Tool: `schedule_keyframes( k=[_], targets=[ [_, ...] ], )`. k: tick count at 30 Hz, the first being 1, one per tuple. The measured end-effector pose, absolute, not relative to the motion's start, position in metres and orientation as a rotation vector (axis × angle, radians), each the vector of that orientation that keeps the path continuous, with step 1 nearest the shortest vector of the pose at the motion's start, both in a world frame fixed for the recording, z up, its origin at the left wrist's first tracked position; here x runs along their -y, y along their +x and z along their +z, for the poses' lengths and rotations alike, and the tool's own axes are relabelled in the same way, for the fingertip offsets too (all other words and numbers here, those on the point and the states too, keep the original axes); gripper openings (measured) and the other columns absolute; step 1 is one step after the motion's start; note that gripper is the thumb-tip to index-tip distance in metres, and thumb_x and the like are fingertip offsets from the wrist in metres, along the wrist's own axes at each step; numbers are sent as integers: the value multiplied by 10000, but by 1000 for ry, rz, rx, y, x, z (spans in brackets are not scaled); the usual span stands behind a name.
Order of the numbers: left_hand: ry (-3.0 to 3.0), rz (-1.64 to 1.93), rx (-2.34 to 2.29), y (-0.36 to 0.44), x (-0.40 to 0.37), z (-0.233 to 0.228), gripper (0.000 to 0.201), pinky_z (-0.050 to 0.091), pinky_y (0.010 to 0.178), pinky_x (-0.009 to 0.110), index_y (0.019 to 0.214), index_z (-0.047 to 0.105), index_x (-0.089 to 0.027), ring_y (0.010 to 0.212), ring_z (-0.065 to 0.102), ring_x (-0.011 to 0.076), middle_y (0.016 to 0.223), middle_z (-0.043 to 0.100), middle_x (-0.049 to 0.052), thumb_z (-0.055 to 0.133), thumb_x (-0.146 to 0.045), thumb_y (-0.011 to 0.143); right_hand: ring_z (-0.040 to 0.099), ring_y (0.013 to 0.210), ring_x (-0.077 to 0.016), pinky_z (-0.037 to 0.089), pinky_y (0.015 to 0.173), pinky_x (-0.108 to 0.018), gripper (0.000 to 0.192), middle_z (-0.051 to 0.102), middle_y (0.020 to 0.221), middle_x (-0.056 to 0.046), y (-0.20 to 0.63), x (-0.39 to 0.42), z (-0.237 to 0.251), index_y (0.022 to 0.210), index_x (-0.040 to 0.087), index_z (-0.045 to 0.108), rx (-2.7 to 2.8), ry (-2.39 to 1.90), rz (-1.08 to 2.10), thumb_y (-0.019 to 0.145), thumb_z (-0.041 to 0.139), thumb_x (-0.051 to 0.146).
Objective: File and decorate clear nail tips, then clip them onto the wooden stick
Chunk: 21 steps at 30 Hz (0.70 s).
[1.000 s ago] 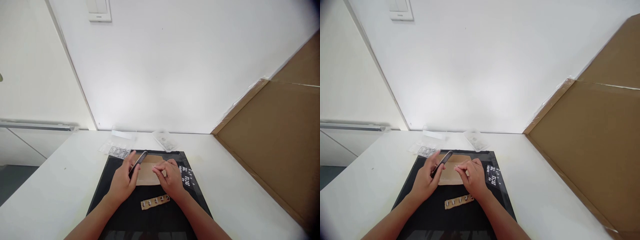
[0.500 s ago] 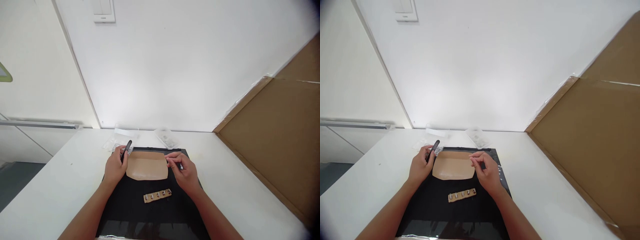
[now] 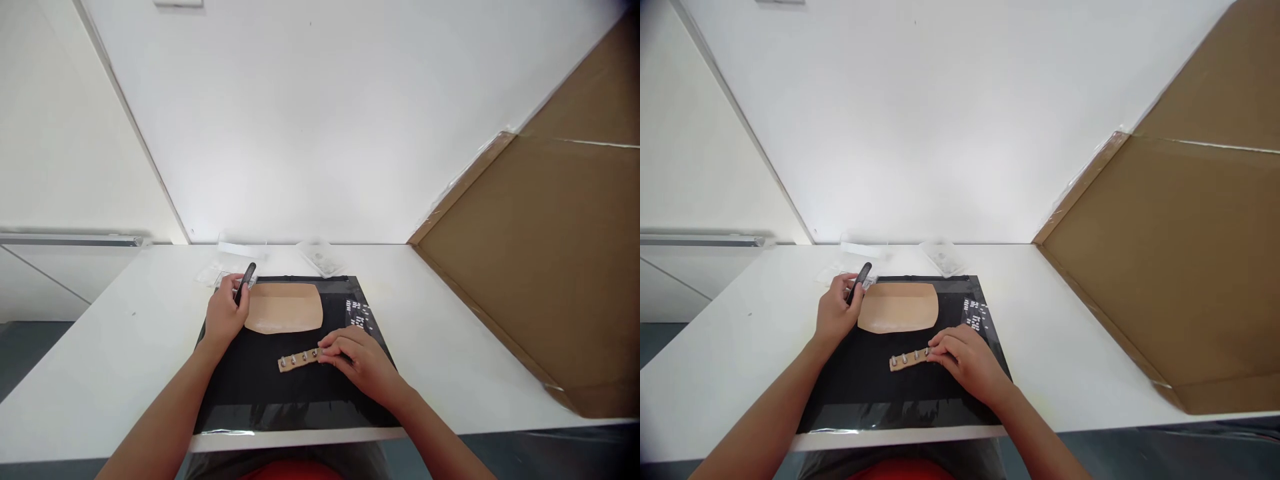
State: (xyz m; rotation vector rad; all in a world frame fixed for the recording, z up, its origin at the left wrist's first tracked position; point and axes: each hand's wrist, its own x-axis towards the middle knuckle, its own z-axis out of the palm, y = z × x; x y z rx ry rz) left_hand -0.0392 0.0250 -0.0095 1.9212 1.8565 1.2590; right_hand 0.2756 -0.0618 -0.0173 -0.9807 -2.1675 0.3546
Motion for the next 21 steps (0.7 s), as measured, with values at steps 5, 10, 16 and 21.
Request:
schedule_keyframes(
  k=[5,10,16,21],
  targets=[
    [1931,1266,-1843,-39,-25,-11,299,512,682,320,1234,561,-237,760,732,218,941,742,29,544,-403,987,724,924,-167,456,869,-370,59,794,1038,-14,267,63,-22,946,225,668,2210,-918,142,986,682,184],
    [1945,1273,-1840,-40,-26,-13,286,516,690,315,1225,568,-238,761,729,211,926,727,26,542,-391,984,732,909,-157,404,890,-378,78,810,1033,2,262,63,-24,927,232,678,2203,-912,35,985,692,181],
    [1962,1288,-1859,-39,-25,-12,288,498,671,314,1217,582,-227,716,710,201,919,707,27,557,-381,974,735,910,-140,402,884,-364,66,811,1029,27,260,63,-27,929,238,686,2225,-917,53,971,720,200],
    [1969,1294,-1861,-38,-24,-11,283,499,672,313,1220,578,-229,695,702,193,913,709,20,554,-374,979,736,909,-140,401,885,-369,76,810,1031,35,261,63,-29,922,240,682,2232,-926,66,963,735,203]
  ],
)
